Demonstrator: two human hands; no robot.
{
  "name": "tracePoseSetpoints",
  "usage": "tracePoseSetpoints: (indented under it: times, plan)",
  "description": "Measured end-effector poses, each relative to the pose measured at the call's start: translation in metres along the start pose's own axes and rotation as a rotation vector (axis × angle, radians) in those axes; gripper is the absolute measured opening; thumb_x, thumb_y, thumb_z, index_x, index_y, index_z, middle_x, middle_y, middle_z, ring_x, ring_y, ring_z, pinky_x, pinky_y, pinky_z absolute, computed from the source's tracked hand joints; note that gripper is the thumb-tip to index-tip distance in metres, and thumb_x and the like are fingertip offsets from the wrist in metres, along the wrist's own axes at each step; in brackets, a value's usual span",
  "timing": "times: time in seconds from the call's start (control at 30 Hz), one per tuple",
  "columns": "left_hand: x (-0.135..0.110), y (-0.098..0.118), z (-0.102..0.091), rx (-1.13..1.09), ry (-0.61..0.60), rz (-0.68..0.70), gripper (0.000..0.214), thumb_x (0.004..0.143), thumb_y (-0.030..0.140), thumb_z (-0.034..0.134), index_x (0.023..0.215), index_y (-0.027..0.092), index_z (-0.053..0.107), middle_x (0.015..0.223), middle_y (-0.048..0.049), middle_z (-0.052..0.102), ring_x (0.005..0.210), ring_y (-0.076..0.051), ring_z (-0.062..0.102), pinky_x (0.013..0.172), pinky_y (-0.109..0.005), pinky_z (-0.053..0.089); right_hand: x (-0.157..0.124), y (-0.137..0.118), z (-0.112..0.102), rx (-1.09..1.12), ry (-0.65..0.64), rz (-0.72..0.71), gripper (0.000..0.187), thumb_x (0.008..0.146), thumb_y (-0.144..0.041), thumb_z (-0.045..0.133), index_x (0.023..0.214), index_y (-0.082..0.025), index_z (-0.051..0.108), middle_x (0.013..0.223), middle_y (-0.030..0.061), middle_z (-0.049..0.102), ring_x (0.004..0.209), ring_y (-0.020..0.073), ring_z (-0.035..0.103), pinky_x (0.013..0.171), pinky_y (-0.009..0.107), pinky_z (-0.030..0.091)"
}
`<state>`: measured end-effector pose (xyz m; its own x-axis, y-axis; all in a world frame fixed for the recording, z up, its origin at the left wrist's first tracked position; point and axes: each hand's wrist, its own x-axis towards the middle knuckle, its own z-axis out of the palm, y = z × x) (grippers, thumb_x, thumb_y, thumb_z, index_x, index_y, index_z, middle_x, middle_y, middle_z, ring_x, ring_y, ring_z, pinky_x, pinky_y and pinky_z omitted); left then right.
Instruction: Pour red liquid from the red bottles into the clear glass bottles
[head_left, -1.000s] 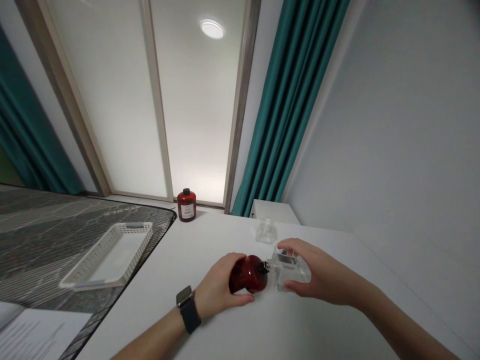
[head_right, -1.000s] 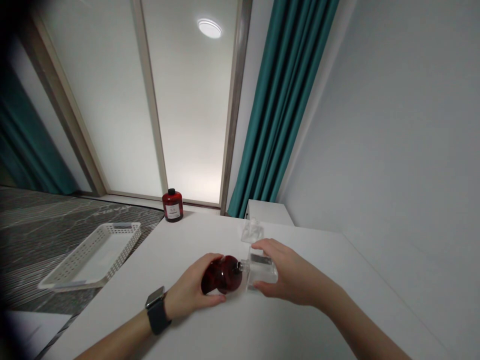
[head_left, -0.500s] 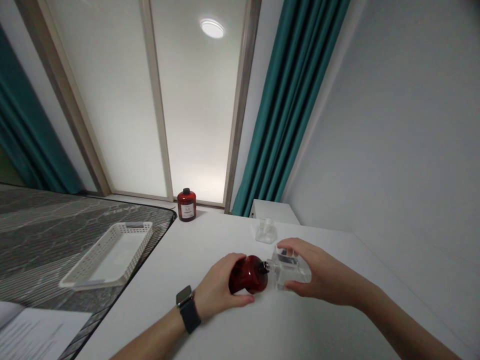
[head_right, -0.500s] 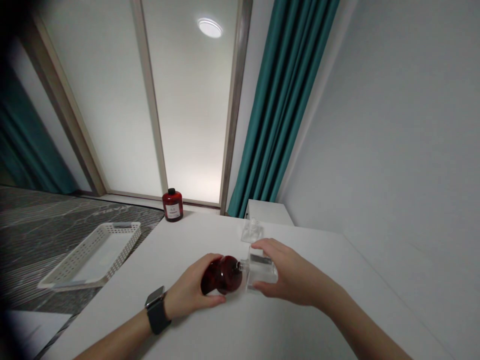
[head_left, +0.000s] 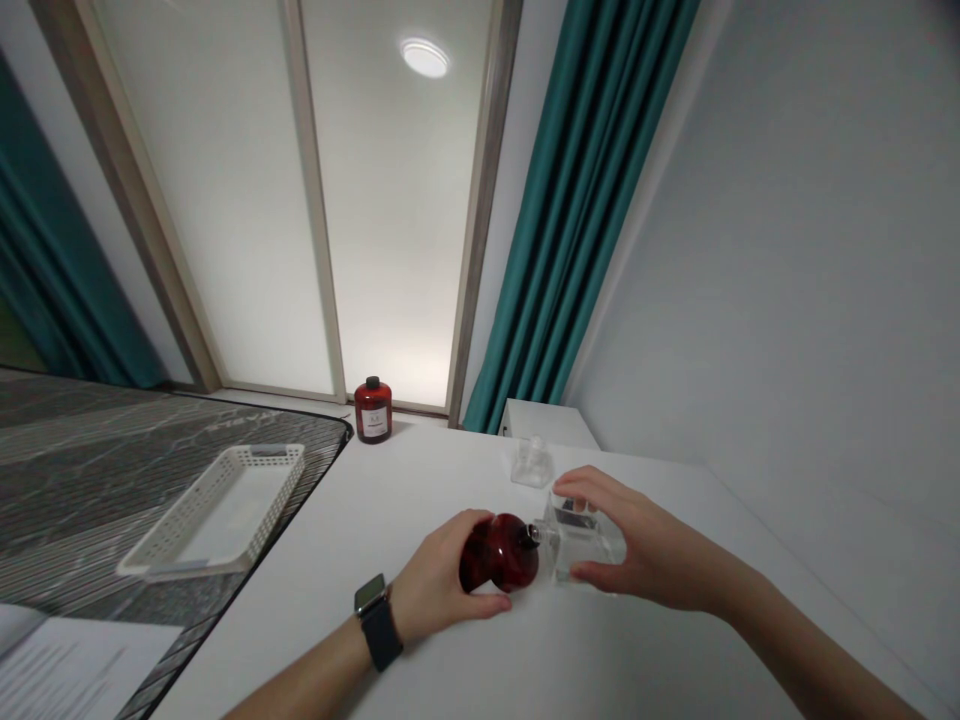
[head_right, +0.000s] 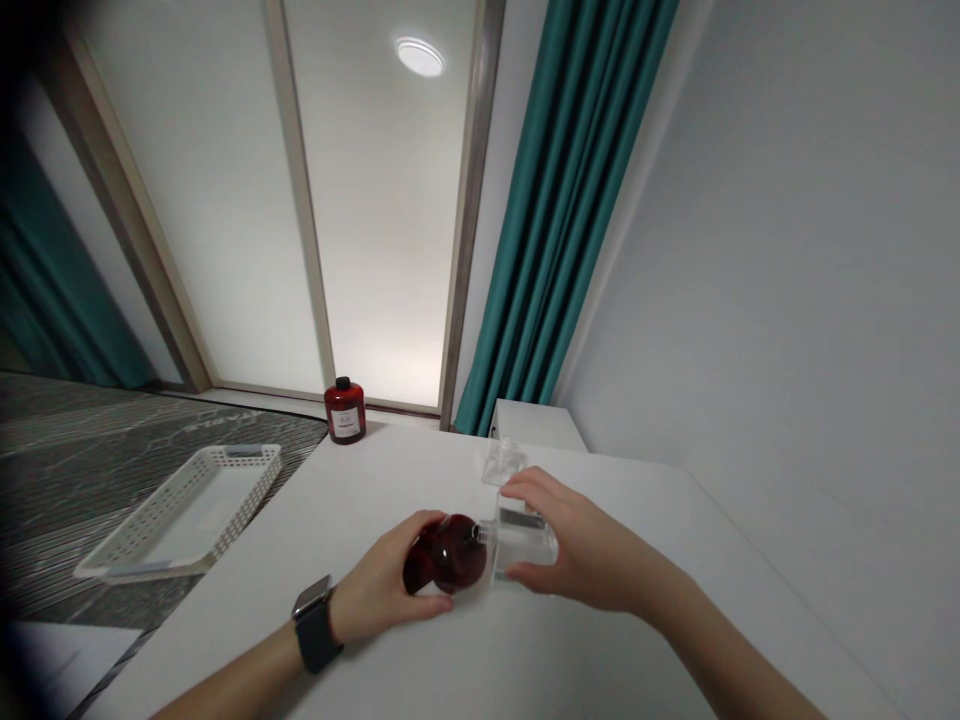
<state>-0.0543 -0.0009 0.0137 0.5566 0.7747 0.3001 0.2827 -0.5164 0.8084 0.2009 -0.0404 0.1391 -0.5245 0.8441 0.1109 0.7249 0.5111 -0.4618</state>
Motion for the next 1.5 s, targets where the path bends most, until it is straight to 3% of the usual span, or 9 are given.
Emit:
tracePoseSetpoints:
  times: [1.5]
  plan:
    - [-0.0011, -0.0023, 0.0019, -0.025, -0.024, 0.01, 0.07, 0.065, 0.036, 0.084, 0.123, 0.022, 0.049, 0.117, -0.0082, 0.065, 0.102, -0.028, 0.063, 0.092, -0.04, 0.049, 0.0067, -0.007, -0.0086, -0.037, -0.04, 0.01, 0.056, 0.072, -0.028, 0.076, 0.124, -0.022, 0.055, 0.127, 0.0084, 0.056, 0.116, 0.0247, 0.054, 0.102, 0.039, 0.044]
